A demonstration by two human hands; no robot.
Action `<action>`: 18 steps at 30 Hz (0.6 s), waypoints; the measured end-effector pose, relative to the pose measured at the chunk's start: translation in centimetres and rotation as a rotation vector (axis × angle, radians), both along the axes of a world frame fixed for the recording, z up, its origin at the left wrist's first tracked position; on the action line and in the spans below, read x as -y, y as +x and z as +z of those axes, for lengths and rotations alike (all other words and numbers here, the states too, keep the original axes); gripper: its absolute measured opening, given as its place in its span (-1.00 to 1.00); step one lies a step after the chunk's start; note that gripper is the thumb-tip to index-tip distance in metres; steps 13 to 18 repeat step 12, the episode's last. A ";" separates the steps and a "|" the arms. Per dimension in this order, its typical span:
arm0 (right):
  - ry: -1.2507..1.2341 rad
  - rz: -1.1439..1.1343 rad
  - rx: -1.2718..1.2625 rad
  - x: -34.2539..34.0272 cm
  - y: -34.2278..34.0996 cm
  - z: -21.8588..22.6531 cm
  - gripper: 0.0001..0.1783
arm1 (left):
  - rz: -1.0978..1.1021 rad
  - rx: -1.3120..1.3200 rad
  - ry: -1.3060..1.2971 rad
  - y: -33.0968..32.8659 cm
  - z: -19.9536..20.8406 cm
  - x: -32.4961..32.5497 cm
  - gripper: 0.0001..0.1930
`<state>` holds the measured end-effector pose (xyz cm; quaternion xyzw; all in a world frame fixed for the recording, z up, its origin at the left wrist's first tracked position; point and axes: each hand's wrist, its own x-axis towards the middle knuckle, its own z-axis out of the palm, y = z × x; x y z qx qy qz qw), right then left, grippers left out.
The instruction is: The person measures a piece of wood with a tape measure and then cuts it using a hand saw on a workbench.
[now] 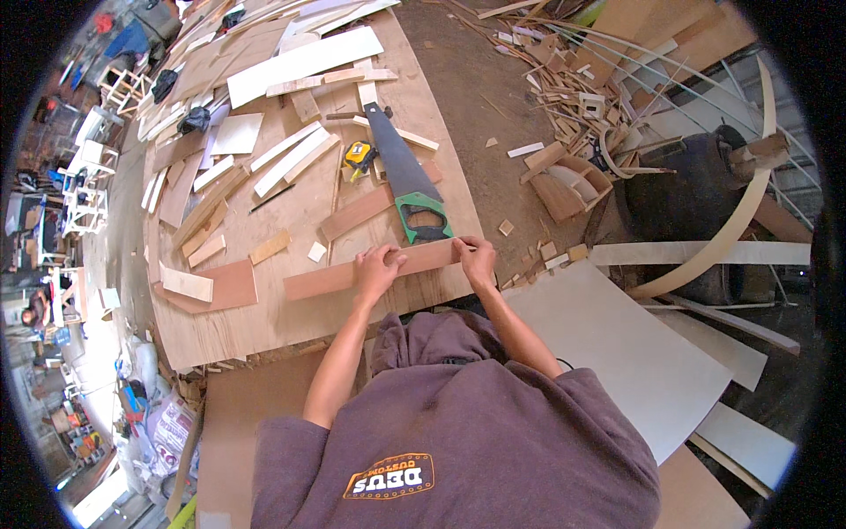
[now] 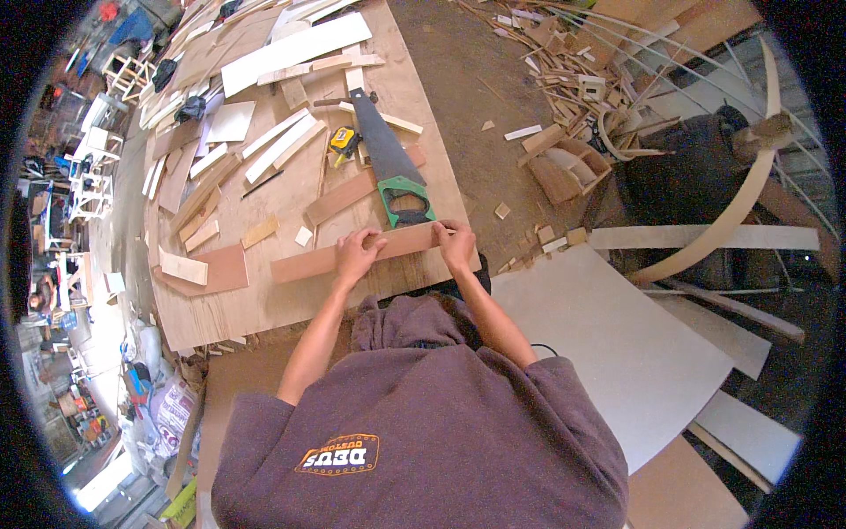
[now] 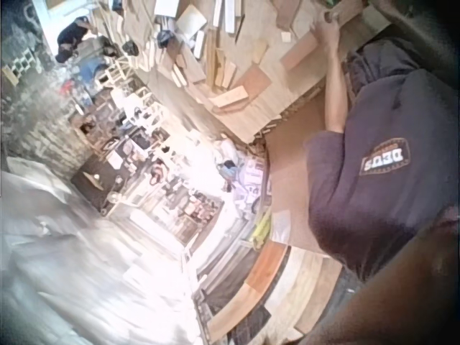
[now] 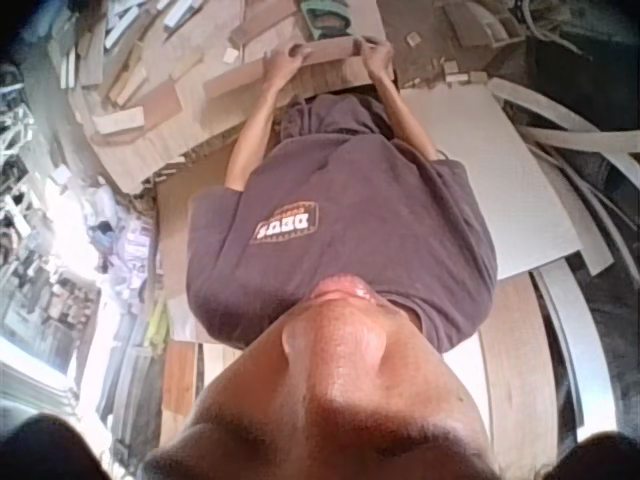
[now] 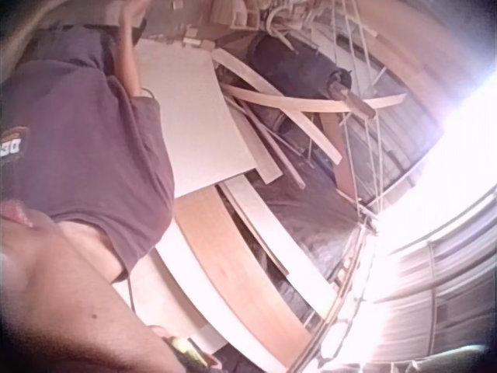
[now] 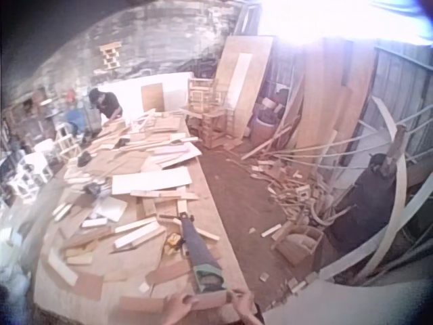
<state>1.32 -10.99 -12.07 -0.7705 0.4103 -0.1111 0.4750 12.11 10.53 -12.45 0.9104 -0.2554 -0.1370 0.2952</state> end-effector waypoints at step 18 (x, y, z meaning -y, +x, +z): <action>0.010 0.131 -0.055 1.7 0.5 -0.6 -0.70 | -0.217 -0.046 0.067 0.4 1.8 -0.5 -0.30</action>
